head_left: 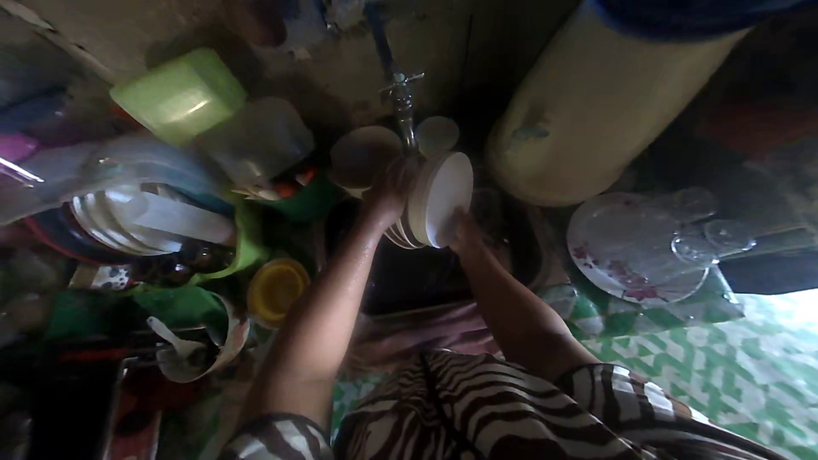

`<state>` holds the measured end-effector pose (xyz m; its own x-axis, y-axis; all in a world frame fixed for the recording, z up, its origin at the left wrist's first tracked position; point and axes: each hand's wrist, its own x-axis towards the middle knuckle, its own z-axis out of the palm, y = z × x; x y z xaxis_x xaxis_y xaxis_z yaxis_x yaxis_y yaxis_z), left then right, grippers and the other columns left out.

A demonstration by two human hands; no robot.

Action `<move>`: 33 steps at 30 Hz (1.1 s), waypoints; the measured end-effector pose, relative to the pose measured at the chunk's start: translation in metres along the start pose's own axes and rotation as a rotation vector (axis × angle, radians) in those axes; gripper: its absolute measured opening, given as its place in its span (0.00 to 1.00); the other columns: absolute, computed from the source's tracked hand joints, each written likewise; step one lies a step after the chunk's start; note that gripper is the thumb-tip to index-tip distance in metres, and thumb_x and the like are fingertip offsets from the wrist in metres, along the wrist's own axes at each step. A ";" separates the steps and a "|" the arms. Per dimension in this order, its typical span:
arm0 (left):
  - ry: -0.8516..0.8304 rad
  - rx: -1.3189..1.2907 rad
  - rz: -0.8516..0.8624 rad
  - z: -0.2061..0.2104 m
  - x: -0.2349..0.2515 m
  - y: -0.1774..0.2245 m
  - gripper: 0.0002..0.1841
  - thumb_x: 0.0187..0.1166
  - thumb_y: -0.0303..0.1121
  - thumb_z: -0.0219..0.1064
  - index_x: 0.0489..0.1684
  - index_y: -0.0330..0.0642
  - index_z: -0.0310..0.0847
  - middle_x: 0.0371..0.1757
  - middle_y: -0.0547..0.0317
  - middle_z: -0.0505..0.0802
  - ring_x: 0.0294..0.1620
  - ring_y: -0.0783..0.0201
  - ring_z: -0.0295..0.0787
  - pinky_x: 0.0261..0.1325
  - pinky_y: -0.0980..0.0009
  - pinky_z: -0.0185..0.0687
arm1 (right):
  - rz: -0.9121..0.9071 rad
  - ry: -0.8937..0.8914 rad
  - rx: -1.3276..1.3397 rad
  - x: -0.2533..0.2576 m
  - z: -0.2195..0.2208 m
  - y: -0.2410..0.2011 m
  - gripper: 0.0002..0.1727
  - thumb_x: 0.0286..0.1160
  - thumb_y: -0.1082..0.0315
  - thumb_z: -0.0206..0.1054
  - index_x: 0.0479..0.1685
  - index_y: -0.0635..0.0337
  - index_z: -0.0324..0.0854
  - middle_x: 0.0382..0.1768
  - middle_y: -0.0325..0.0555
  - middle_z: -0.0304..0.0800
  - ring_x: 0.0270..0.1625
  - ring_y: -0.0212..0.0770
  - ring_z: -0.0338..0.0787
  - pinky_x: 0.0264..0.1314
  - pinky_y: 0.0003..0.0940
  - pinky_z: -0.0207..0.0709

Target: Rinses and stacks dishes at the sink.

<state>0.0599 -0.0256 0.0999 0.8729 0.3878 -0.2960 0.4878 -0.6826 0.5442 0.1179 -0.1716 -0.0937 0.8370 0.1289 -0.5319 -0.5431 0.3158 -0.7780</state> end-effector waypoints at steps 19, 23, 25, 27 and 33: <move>-0.083 0.114 -0.042 -0.006 0.002 0.001 0.27 0.92 0.50 0.54 0.75 0.35 0.72 0.67 0.32 0.85 0.69 0.37 0.82 0.72 0.37 0.74 | 0.015 0.044 -0.101 -0.005 -0.015 0.003 0.25 0.91 0.56 0.57 0.78 0.61 0.70 0.63 0.57 0.84 0.59 0.47 0.87 0.62 0.47 0.84; -0.071 0.095 -0.030 -0.003 0.001 -0.001 0.27 0.90 0.50 0.58 0.73 0.35 0.75 0.63 0.34 0.87 0.66 0.39 0.85 0.70 0.38 0.76 | -0.015 0.079 -0.151 -0.010 -0.014 0.001 0.27 0.91 0.53 0.57 0.79 0.62 0.70 0.65 0.61 0.83 0.63 0.51 0.87 0.65 0.51 0.83; -0.079 0.113 -0.038 -0.001 0.001 0.002 0.27 0.90 0.51 0.57 0.74 0.35 0.74 0.64 0.34 0.87 0.67 0.39 0.85 0.70 0.38 0.76 | -0.029 0.065 -0.082 -0.008 -0.015 0.002 0.27 0.91 0.55 0.57 0.81 0.61 0.68 0.66 0.59 0.83 0.63 0.48 0.87 0.65 0.48 0.84; -0.089 0.117 -0.036 -0.003 0.002 0.003 0.28 0.90 0.50 0.57 0.74 0.34 0.73 0.64 0.32 0.86 0.67 0.37 0.84 0.70 0.37 0.75 | -0.033 0.056 -0.070 -0.005 -0.016 0.003 0.26 0.90 0.56 0.59 0.81 0.60 0.68 0.66 0.59 0.83 0.64 0.48 0.87 0.66 0.48 0.84; -0.111 0.087 -0.039 -0.005 0.001 -0.004 0.29 0.91 0.50 0.56 0.77 0.34 0.71 0.69 0.32 0.84 0.72 0.37 0.81 0.75 0.37 0.71 | -0.018 0.063 -0.132 -0.007 -0.019 0.004 0.26 0.91 0.55 0.57 0.80 0.60 0.69 0.66 0.60 0.83 0.63 0.49 0.87 0.65 0.49 0.84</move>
<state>0.0584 -0.0190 0.1012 0.8466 0.3476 -0.4030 0.5160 -0.7214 0.4618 0.1090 -0.1890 -0.0991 0.8427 0.0637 -0.5345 -0.5360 0.1906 -0.8224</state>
